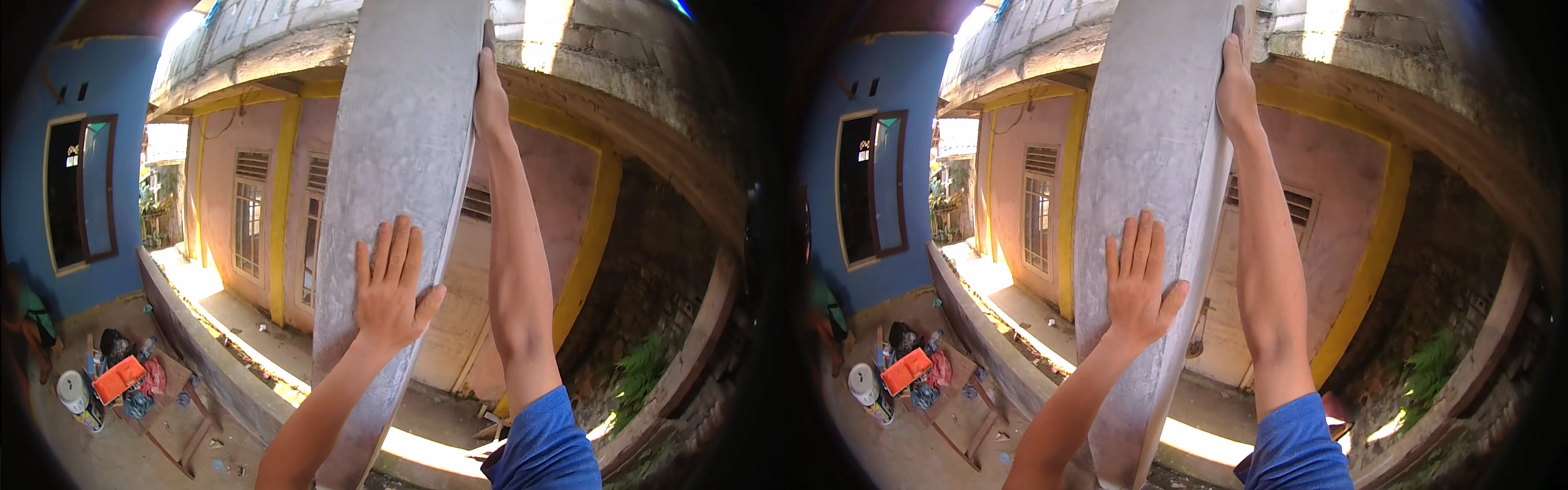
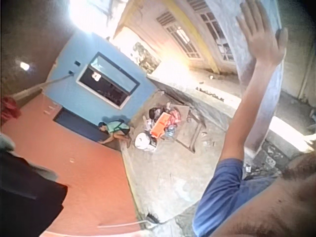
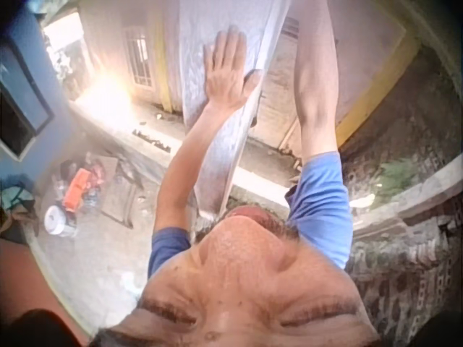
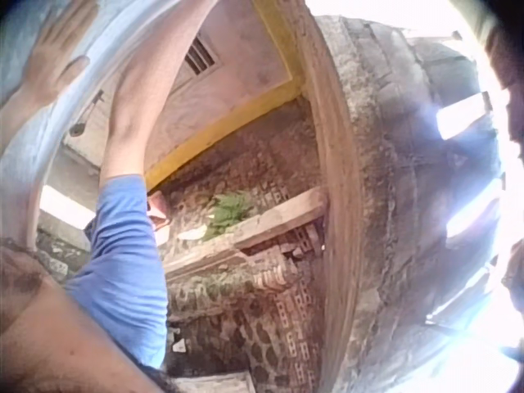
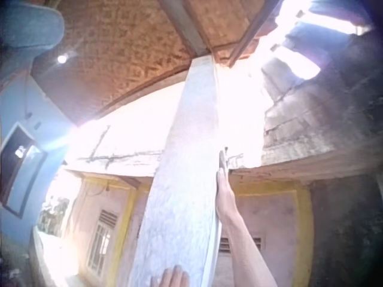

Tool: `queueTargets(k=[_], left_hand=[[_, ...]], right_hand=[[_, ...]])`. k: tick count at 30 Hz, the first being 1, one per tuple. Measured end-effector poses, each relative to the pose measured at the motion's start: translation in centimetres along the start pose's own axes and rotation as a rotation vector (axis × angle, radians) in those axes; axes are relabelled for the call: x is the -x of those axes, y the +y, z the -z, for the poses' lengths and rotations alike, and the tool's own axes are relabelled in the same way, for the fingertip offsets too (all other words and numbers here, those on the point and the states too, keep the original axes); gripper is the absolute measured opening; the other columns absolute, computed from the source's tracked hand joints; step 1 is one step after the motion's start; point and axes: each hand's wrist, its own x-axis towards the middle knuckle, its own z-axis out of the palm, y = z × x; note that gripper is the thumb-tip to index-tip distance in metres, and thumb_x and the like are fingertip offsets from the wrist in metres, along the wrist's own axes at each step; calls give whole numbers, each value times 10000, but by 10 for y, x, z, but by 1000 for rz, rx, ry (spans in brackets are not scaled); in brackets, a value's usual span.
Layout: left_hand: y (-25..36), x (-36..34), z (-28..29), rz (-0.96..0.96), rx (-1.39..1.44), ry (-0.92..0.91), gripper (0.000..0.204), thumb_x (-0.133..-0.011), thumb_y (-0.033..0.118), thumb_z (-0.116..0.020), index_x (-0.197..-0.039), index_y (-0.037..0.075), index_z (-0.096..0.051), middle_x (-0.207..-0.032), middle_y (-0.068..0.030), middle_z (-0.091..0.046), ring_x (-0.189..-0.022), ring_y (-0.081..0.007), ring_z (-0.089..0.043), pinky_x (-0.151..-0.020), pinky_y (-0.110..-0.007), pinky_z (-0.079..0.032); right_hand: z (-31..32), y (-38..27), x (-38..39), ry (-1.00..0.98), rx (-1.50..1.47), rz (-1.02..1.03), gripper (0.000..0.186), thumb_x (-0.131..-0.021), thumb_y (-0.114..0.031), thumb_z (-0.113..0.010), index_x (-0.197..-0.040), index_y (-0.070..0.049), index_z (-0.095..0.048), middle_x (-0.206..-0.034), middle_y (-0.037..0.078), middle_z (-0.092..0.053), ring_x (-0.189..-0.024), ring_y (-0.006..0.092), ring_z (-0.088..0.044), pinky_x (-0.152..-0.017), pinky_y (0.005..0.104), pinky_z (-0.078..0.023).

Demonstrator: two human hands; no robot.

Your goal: The person smooths a vertical concrete pillar using a sanding block held in the right hand while stabilizing with the left hand. The person moves the sanding block up and down the pillar's surface repeatedly.

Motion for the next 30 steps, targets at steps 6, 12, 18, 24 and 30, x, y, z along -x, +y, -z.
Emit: queueTargets(k=[6,12,18,24,30], left_hand=[[-15,2,7,2,-29,31,795,-1040,544,-354,-1586,-35,-333,-1682,-231,-256,-1566,-417,-195,-1236,-625,-68],[-11,1,4,-16,-23,15,743,-1054,515,-340,-1588,0,-356,-1677,-249,-251,-1560,-451,-184,-1228,-642,-53],[-3,3,1,-13,-17,31,730,-1033,524,-405,-1572,32,-408,-1671,-237,-280,-1546,-449,-224,-1220,-651,-95],[-12,4,10,-28,-32,-4,742,-1040,494,-407,-1573,-21,-373,-1672,-267,-251,-1553,-470,-192,-1225,-645,-55],[-12,4,6,-15,-17,8,756,-1044,523,-363,-1578,-12,-371,-1676,-263,-245,-1556,-461,-193,-1224,-644,-57]], right_hand=[[-35,28,103,78,73,110,692,-1122,-453,-226,-1659,-34,-102,-1736,152,-97,-1600,288,-65,-1286,413,-83],[-33,46,208,8,238,175,664,-1123,-422,-220,-1665,-56,-103,-1743,135,-83,-1605,307,-6,-1283,462,-23],[-14,12,40,83,254,246,626,-1126,-403,-223,-1672,-111,-127,-1744,113,-106,-1608,307,7,-1286,460,-15],[-25,25,72,111,168,232,620,-1127,-406,-235,-1674,-130,-135,-1742,108,-117,-1607,296,-15,-1288,433,-35],[-36,53,214,-10,177,155,636,-1126,-414,-248,-1672,-114,-122,-1742,113,-105,-1603,289,-32,-1287,419,-41]])
